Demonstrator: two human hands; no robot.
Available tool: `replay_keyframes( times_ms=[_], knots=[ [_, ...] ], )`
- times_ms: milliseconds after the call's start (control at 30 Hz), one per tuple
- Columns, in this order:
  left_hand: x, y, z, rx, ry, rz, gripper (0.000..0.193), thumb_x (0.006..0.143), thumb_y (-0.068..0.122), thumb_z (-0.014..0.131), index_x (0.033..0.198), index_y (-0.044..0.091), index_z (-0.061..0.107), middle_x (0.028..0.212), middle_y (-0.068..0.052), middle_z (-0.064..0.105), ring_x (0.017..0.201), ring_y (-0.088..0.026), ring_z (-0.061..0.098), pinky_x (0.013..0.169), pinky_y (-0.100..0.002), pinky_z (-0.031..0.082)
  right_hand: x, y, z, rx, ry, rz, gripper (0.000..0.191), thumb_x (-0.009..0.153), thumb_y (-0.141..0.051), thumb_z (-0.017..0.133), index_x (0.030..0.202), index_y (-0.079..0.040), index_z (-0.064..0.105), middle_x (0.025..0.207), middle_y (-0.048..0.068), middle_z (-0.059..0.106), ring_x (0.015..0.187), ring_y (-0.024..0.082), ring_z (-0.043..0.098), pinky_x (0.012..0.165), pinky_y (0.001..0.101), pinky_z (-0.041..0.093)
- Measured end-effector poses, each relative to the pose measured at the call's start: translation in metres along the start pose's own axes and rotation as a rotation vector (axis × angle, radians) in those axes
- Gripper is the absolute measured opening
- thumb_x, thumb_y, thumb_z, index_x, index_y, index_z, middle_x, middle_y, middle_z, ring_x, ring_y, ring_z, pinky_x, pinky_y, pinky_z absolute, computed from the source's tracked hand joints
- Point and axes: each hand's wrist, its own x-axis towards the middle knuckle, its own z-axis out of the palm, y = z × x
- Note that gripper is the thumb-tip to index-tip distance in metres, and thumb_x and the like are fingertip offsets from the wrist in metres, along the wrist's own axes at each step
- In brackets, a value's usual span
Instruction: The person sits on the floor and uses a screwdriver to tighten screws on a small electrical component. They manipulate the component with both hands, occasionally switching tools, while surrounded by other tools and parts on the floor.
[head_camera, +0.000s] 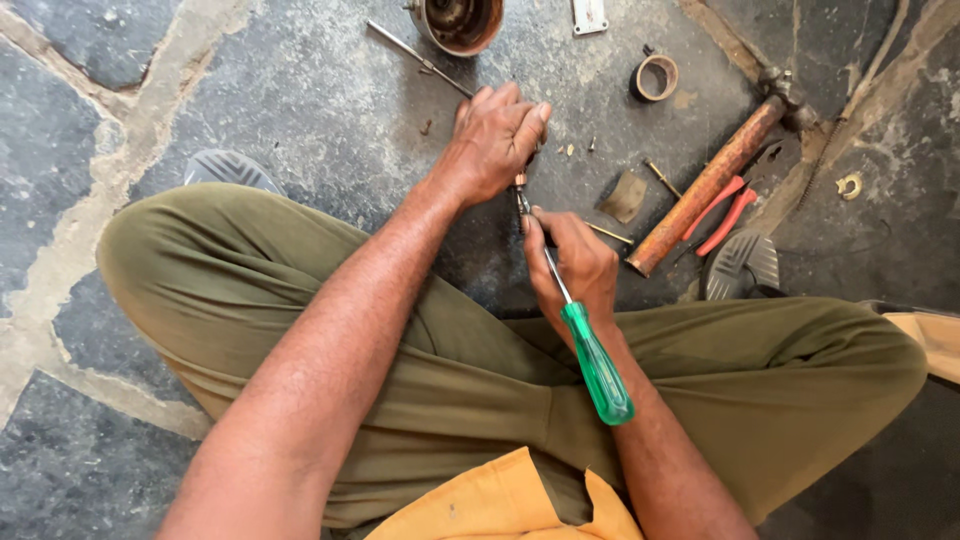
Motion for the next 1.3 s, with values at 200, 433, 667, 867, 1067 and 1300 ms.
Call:
replay_keyframes(
  times_ms=[200,433,667,867,1067,1300],
  knots=[
    [0.0000,-0.0019,0.0042,-0.008,-0.003,-0.006,0.046,0.111,0.040,0.043,0.085,0.012,0.070,0.090,-0.009,0.055,0.093,-0.030,0.054,0.088,-0.048,0.041,0.0000,0.0002,0.0002,-0.027,-0.003,-0.015,0.007,0.100,-0.008,0.070,0.104,-0.001,0.069,0.092,0.017,0.070,0.081,0.035,0.071,0.070,0.0421,0.055],
    [-0.0002,-0.0014,0.0023,-0.009,-0.017,-0.011,0.047,0.111,0.040,0.043,0.085,0.013,0.071,0.090,-0.009,0.054,0.093,-0.030,0.054,0.088,-0.047,0.041,-0.0022,0.0006,0.0009,-0.082,-0.011,-0.042,0.007,0.100,-0.008,0.070,0.104,-0.003,0.068,0.092,0.016,0.070,0.080,0.035,0.070,0.069,0.0431,0.055],
    [-0.0006,-0.0002,0.0017,-0.015,0.010,0.011,0.046,0.111,0.039,0.045,0.085,0.012,0.071,0.091,-0.009,0.055,0.096,-0.031,0.055,0.088,-0.047,0.041,-0.0033,0.0007,0.0025,-0.148,-0.040,-0.048,0.009,0.100,-0.010,0.071,0.104,-0.003,0.069,0.087,0.015,0.067,0.076,0.036,0.067,0.066,0.0450,0.052],
    [-0.0013,0.0009,-0.0008,-0.015,-0.031,-0.032,0.045,0.111,0.039,0.045,0.084,0.012,0.070,0.090,-0.009,0.054,0.095,-0.030,0.054,0.088,-0.047,0.040,-0.0030,-0.0018,0.0016,-0.107,-0.002,-0.040,0.008,0.101,-0.010,0.070,0.104,-0.003,0.069,0.092,0.016,0.069,0.080,0.037,0.068,0.068,0.0442,0.054],
    [-0.0013,-0.0021,0.0013,-0.018,-0.007,0.006,0.046,0.111,0.040,0.044,0.086,0.012,0.071,0.091,-0.008,0.054,0.095,-0.029,0.054,0.088,-0.046,0.040,-0.0021,-0.0025,0.0008,-0.072,-0.001,-0.043,0.008,0.100,-0.010,0.069,0.104,-0.002,0.068,0.092,0.016,0.069,0.080,0.036,0.069,0.069,0.0440,0.054],
    [-0.0002,-0.0050,0.0016,0.008,-0.045,-0.031,0.047,0.111,0.040,0.043,0.085,0.012,0.070,0.090,-0.010,0.052,0.093,-0.029,0.053,0.087,-0.046,0.040,-0.0024,-0.0024,0.0011,-0.062,-0.018,0.007,0.009,0.100,-0.011,0.070,0.104,-0.002,0.069,0.090,0.017,0.069,0.078,0.036,0.070,0.068,0.0434,0.054]
  ],
)
